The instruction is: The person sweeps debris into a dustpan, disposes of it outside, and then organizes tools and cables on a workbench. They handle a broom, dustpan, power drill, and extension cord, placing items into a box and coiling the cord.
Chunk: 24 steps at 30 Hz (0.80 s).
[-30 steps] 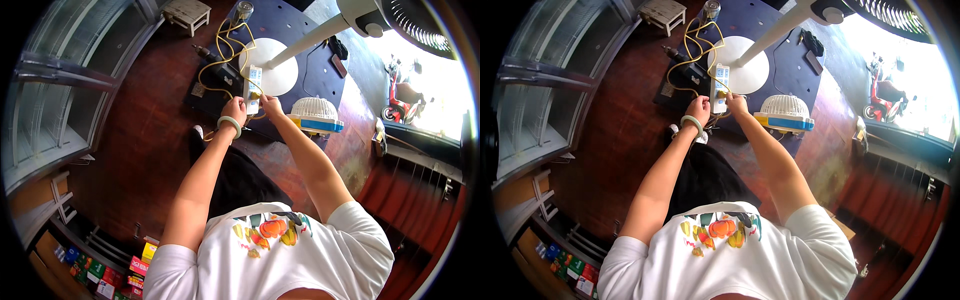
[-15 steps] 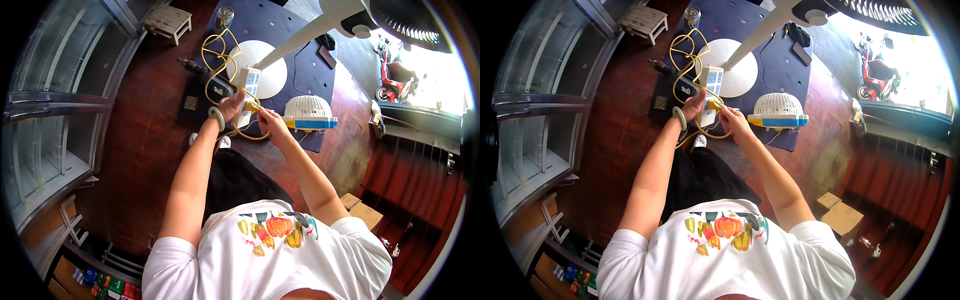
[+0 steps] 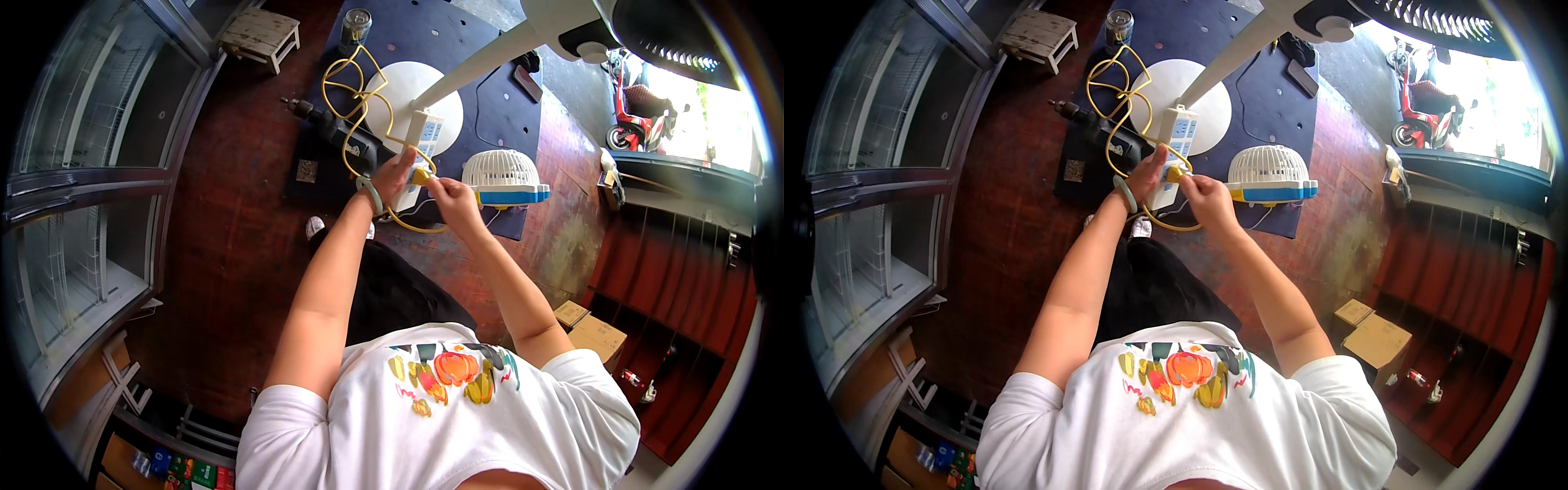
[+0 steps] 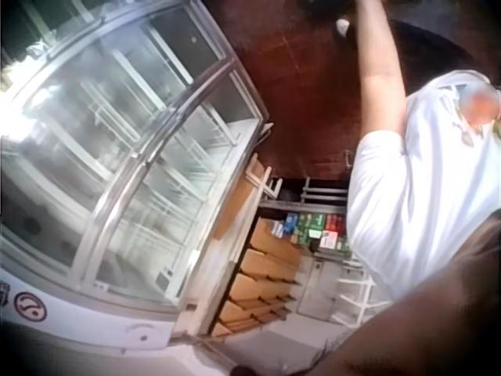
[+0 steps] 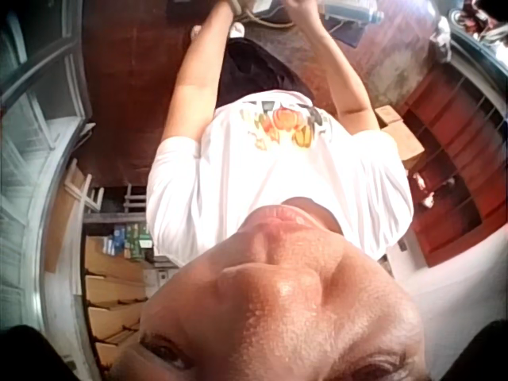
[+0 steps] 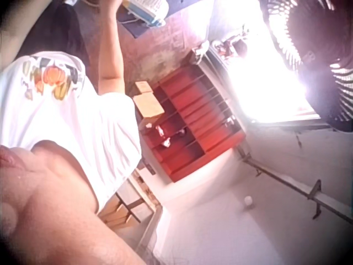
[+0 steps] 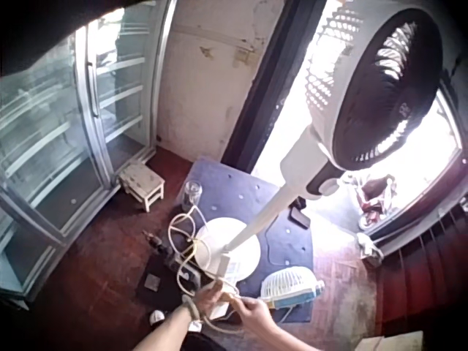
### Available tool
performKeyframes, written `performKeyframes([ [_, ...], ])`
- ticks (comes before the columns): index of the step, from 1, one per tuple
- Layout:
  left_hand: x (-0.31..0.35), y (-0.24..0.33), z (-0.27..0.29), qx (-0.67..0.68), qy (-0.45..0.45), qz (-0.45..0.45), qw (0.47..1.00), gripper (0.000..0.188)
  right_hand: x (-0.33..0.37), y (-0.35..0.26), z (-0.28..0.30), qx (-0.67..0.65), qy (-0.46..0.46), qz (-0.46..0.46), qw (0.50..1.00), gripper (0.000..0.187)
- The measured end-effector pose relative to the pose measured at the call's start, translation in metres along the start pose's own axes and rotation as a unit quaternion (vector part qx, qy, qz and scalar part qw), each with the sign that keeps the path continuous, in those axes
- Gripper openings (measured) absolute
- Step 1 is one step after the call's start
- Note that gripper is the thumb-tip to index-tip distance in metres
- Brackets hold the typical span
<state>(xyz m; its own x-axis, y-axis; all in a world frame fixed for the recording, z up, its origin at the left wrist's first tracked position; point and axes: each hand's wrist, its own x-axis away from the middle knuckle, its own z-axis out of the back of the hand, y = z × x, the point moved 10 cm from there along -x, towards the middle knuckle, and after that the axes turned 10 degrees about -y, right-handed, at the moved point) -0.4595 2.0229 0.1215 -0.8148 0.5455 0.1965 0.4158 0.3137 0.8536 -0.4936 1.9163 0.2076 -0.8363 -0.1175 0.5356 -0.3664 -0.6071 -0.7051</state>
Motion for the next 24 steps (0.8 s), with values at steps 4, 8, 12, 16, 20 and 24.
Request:
performKeyframes([
  [4,0.008,-0.034,0.053,0.051,0.082,0.022,0.995,0.085,0.042,-0.064,0.033,0.138,0.080,0.134,0.978,0.038],
  [8,-0.011,-0.038,0.038,-0.044,-0.019,0.071,0.996,0.087,0.067,-0.067,0.030,-0.049,0.062,0.124,0.989,0.037],
  [12,-0.026,-0.047,0.049,-0.152,0.141,0.161,0.965,0.095,0.067,-0.029,-0.006,-0.344,-0.022,0.007,0.939,0.027],
  [16,-0.046,-0.082,0.079,-0.175,0.195,0.173,0.949,0.105,0.071,-0.023,-0.008,-0.350,0.000,0.063,0.934,0.026],
  [20,-0.047,-0.083,0.055,0.119,0.086,0.065,0.987,0.095,0.071,-0.008,-0.017,-0.351,-0.063,-0.006,0.934,0.028],
  [24,-0.033,-0.029,0.028,0.210,-0.010,0.012,0.978,0.084,0.062,0.043,-0.051,-0.172,-0.212,-0.092,0.958,0.033],
])
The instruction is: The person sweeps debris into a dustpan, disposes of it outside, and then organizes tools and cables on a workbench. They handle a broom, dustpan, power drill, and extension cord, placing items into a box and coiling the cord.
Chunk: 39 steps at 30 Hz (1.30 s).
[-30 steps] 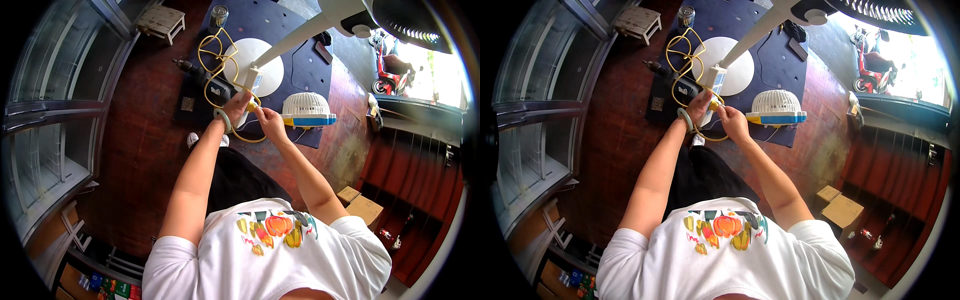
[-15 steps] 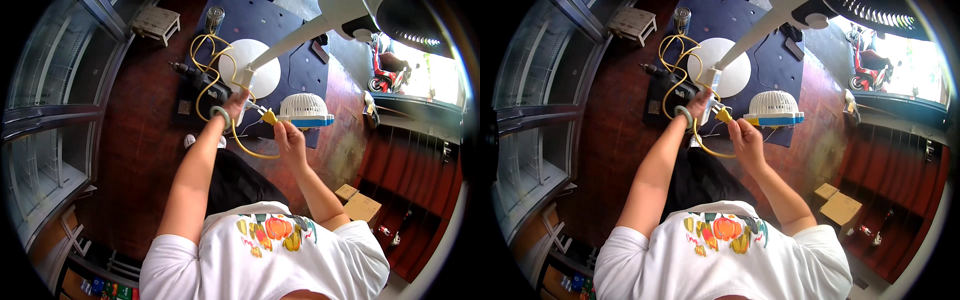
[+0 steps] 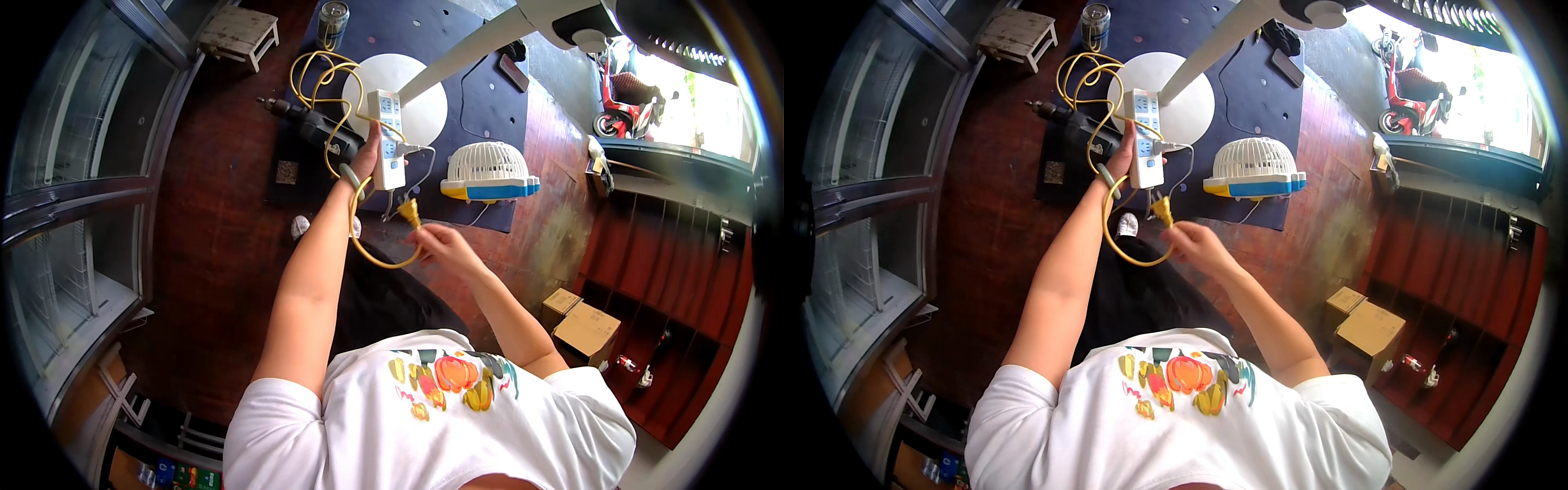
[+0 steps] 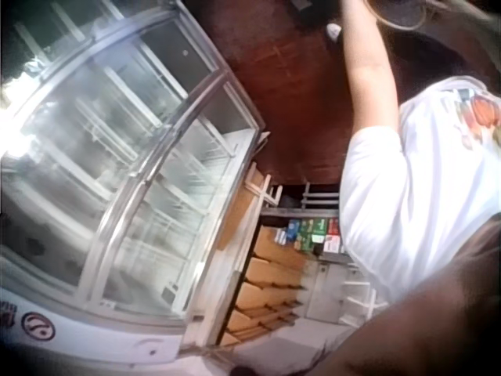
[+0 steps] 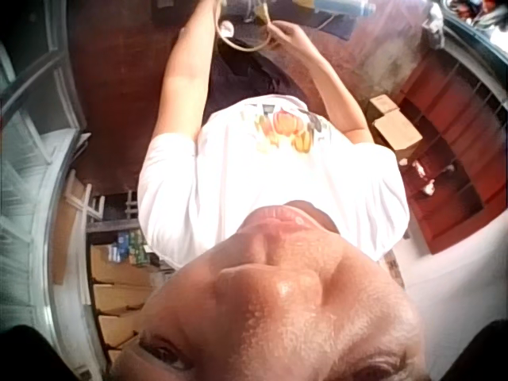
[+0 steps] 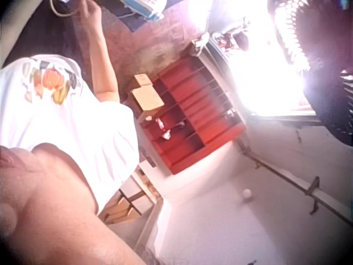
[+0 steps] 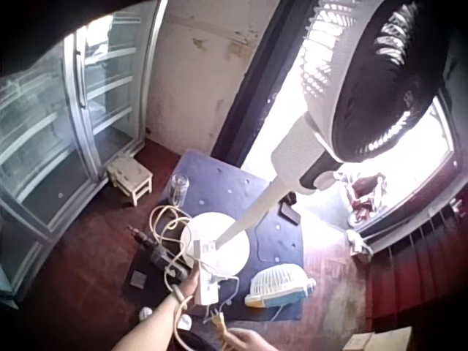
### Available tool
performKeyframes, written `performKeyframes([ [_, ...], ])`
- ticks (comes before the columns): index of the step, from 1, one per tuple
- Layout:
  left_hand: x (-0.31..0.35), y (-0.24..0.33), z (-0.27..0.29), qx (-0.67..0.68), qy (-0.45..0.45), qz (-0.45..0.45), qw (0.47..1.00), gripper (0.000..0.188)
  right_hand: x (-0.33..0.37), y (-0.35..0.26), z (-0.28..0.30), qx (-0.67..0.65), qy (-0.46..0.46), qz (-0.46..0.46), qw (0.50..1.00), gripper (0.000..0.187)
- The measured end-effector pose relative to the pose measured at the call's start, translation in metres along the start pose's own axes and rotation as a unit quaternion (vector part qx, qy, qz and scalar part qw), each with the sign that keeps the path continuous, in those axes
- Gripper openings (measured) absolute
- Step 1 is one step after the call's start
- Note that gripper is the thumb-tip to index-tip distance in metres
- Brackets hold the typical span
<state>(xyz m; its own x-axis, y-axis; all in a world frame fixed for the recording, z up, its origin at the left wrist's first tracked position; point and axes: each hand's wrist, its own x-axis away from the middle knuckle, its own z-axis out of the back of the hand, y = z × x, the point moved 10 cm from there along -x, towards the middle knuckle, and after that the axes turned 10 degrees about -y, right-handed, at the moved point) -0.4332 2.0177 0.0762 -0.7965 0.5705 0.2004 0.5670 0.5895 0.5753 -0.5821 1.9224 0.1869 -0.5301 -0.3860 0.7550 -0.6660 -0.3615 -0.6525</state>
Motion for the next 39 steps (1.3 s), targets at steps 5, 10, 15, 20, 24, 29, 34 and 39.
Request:
performKeyframes([
  [5,0.021,0.040,-0.029,-0.019,-0.065,0.020,0.998,0.082,-0.001,-0.040,0.011,0.327,0.148,0.116,0.926,0.023],
  [10,0.032,0.059,-0.064,-0.159,-0.122,0.095,0.975,0.080,-0.011,-0.106,0.068,0.190,0.270,0.295,0.897,0.037],
  [15,0.037,0.085,-0.097,-0.238,-0.046,-0.010,0.970,0.074,-0.056,-0.117,0.074,-0.111,0.048,0.221,0.968,0.036],
  [20,0.036,0.109,-0.078,-0.231,0.033,-0.137,0.963,0.041,-0.047,-0.123,0.071,-0.120,0.108,0.224,0.961,0.041],
  [24,0.065,0.117,-0.070,-0.189,0.161,-0.197,0.948,0.029,-0.024,-0.144,0.064,0.082,0.219,0.251,0.939,0.041],
  [29,0.105,0.100,-0.085,0.118,0.162,-0.137,0.970,0.020,-0.017,-0.110,0.120,-0.011,0.373,0.329,0.867,0.032],
  [34,0.151,0.106,-0.133,0.284,-0.048,0.072,0.955,0.020,-0.001,-0.088,0.151,-0.136,0.420,0.353,0.825,0.029],
  [39,0.220,0.208,-0.085,0.190,0.022,-0.021,0.981,0.025,0.033,-0.061,0.190,-0.117,0.490,0.343,0.793,0.030],
])
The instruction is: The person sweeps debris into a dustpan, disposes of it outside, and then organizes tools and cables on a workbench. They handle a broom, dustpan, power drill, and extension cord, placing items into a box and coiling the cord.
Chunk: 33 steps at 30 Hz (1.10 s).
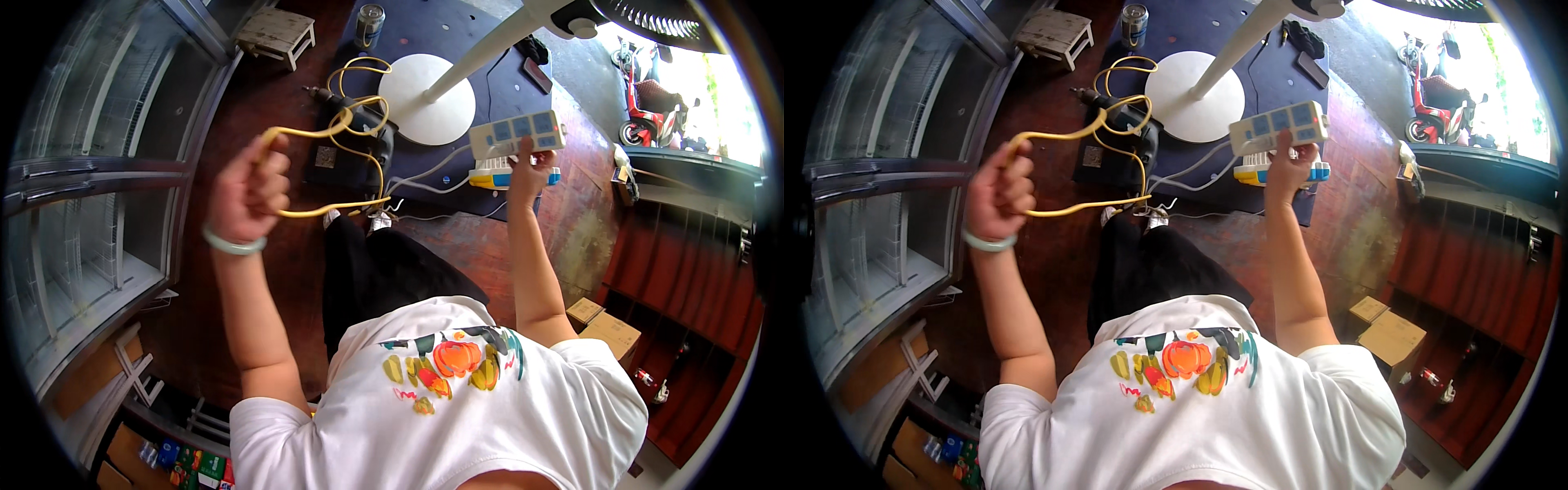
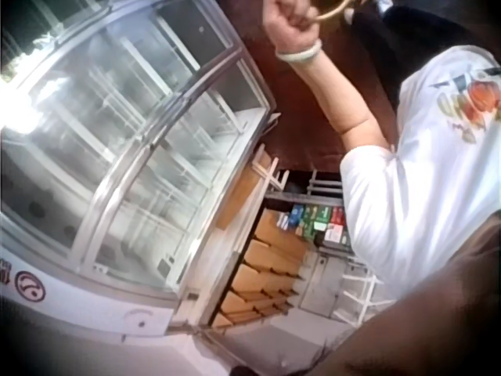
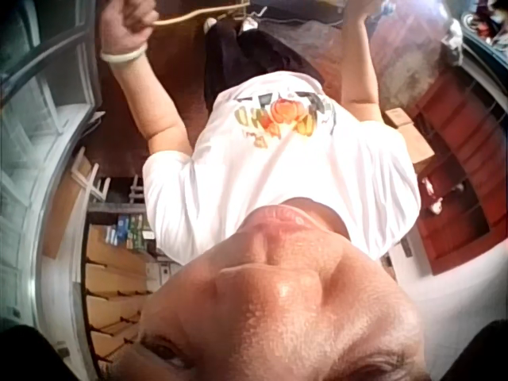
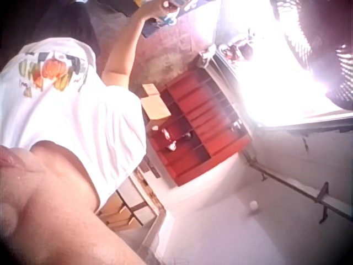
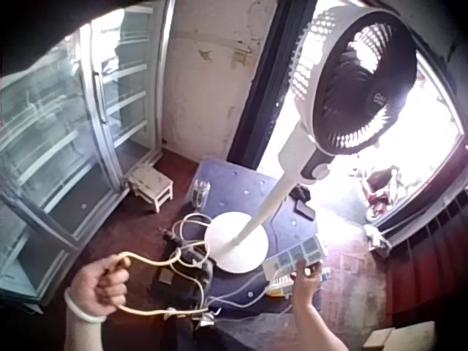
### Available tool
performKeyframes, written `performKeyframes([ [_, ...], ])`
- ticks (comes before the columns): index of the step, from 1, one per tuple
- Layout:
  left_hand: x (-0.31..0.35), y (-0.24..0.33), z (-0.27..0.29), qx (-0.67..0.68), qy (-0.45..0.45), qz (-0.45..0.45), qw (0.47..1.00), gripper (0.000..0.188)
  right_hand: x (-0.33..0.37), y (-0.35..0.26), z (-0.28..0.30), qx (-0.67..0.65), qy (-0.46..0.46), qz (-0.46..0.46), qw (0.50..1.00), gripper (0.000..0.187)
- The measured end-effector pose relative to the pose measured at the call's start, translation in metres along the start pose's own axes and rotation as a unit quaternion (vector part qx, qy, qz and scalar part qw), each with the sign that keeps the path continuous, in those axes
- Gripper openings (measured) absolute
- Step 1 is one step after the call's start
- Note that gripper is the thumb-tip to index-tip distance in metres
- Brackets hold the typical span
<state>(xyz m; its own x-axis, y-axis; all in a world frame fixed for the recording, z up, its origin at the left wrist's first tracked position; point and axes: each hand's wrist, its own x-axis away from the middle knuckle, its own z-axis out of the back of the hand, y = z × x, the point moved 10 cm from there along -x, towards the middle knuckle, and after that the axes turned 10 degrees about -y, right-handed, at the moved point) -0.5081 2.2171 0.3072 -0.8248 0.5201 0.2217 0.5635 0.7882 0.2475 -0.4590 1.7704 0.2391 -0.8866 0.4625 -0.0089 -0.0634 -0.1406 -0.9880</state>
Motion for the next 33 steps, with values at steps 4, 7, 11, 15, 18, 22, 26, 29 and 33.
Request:
performKeyframes([
  [4,0.037,0.075,-0.011,-0.056,-0.048,-0.063,0.995,0.028,-0.003,-0.030,0.041,0.049,0.092,0.068,0.992,0.035],
  [7,0.071,0.104,0.001,-0.154,0.064,-0.080,0.983,0.029,-0.006,-0.054,0.062,0.060,0.110,0.106,0.987,0.036],
  [11,0.120,0.139,0.019,-0.357,0.226,-0.026,0.906,0.029,-0.013,-0.075,0.079,0.063,0.109,0.129,0.984,0.036],
  [15,0.171,0.193,0.047,-0.441,0.343,-0.033,0.829,0.026,-0.028,-0.102,0.123,0.095,0.153,0.193,0.965,0.042],
  [18,0.217,0.232,0.057,-0.414,0.443,-0.136,0.783,0.024,-0.018,-0.137,0.123,0.110,0.196,0.267,0.937,0.044],
  [22,0.229,0.246,0.046,-0.309,0.358,-0.276,0.837,0.026,-0.016,-0.140,0.078,0.068,0.101,0.281,0.952,0.045],
  [26,0.180,0.228,0.013,-0.192,0.122,-0.248,0.942,0.029,-0.034,-0.057,0.003,0.115,-0.094,0.164,0.975,0.042],
  [29,0.140,0.198,-0.017,-0.120,0.094,-0.252,0.956,0.030,-0.034,-0.012,-0.075,0.270,-0.205,0.090,0.937,0.035],
  [33,0.112,0.165,-0.053,-0.019,0.077,-0.269,0.960,0.030,-0.053,0.065,-0.113,0.376,-0.209,-0.025,0.902,0.038],
])
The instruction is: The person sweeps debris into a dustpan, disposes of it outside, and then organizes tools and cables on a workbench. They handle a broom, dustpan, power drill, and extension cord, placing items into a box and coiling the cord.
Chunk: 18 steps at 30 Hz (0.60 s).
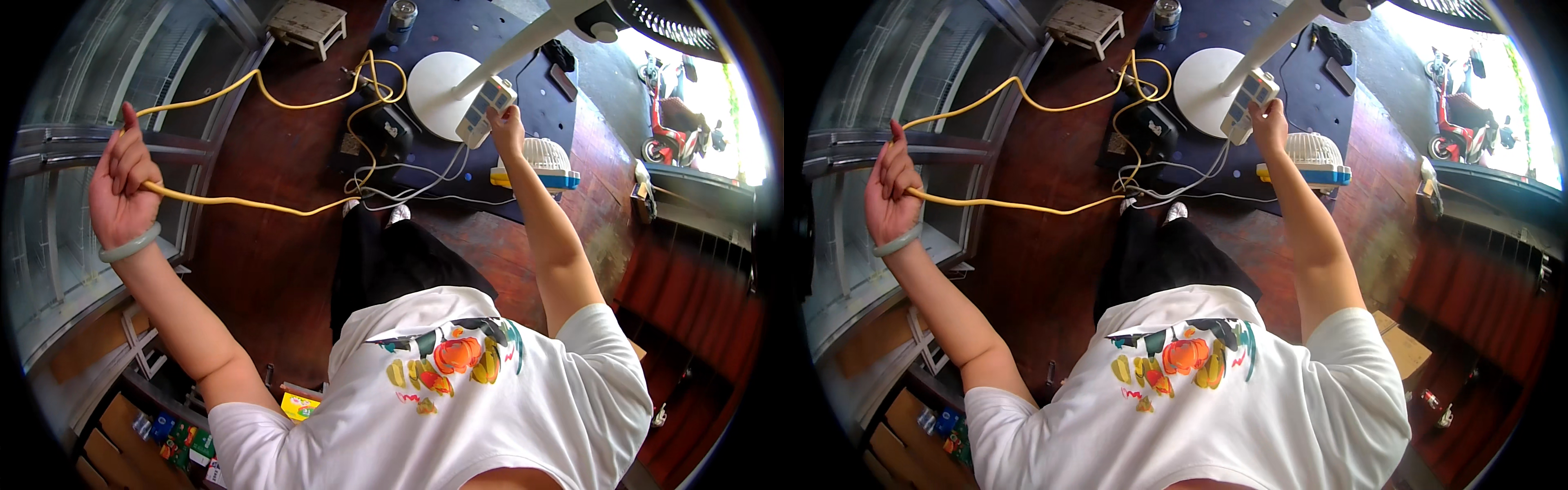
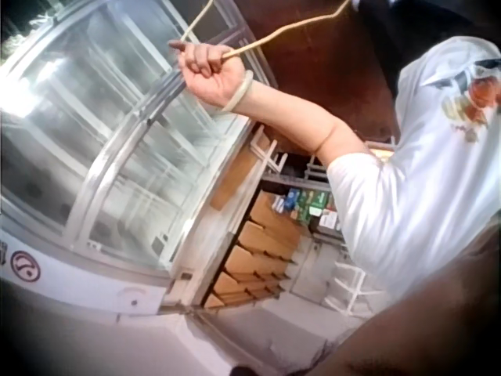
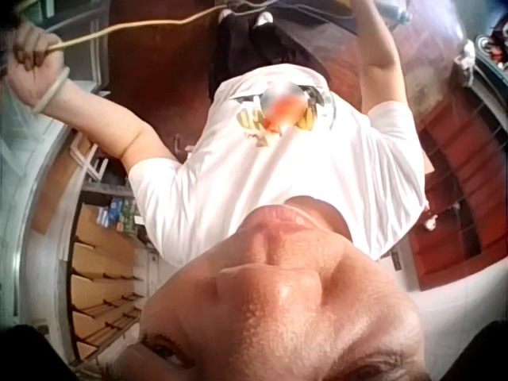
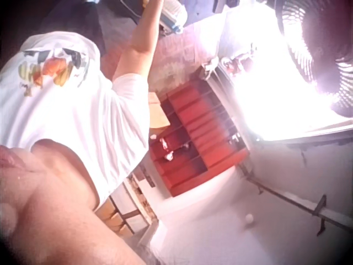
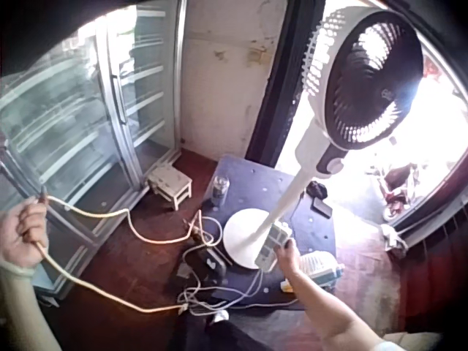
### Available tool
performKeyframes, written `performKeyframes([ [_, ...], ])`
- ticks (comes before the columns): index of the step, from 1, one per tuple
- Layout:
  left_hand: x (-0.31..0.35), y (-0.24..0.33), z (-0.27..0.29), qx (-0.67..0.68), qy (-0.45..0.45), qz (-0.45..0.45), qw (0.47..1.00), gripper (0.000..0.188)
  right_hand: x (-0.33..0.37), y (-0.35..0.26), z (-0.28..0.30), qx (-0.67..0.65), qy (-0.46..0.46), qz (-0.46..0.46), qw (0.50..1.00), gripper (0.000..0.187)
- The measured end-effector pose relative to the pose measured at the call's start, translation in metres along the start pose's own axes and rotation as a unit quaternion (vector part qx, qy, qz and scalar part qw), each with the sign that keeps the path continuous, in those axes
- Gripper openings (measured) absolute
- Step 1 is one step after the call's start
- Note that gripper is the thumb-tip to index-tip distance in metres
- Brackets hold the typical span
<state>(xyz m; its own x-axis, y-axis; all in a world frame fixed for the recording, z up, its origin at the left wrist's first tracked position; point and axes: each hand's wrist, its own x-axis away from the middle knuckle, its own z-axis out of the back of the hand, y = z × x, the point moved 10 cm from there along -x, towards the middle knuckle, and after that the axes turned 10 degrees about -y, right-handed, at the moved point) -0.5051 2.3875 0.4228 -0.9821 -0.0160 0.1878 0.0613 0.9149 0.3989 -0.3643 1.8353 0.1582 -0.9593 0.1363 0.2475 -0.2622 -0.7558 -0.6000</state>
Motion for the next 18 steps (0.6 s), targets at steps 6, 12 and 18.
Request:
performKeyframes([
  [6,0.014,-0.044,-0.033,0.198,0.023,-0.022,0.980,0.017,0.053,-0.063,0.013,0.124,0.324,0.214,0.913,0.035],
  [12,0.011,-0.056,-0.044,0.315,0.035,-0.058,0.947,0.013,0.258,-0.173,-0.173,-0.097,-0.491,0.404,0.765,0.067],
  [18,0.010,-0.025,-0.024,0.260,0.038,-0.073,0.962,0.011,0.253,-0.122,-0.186,-0.012,-0.519,0.300,0.801,0.030],
])
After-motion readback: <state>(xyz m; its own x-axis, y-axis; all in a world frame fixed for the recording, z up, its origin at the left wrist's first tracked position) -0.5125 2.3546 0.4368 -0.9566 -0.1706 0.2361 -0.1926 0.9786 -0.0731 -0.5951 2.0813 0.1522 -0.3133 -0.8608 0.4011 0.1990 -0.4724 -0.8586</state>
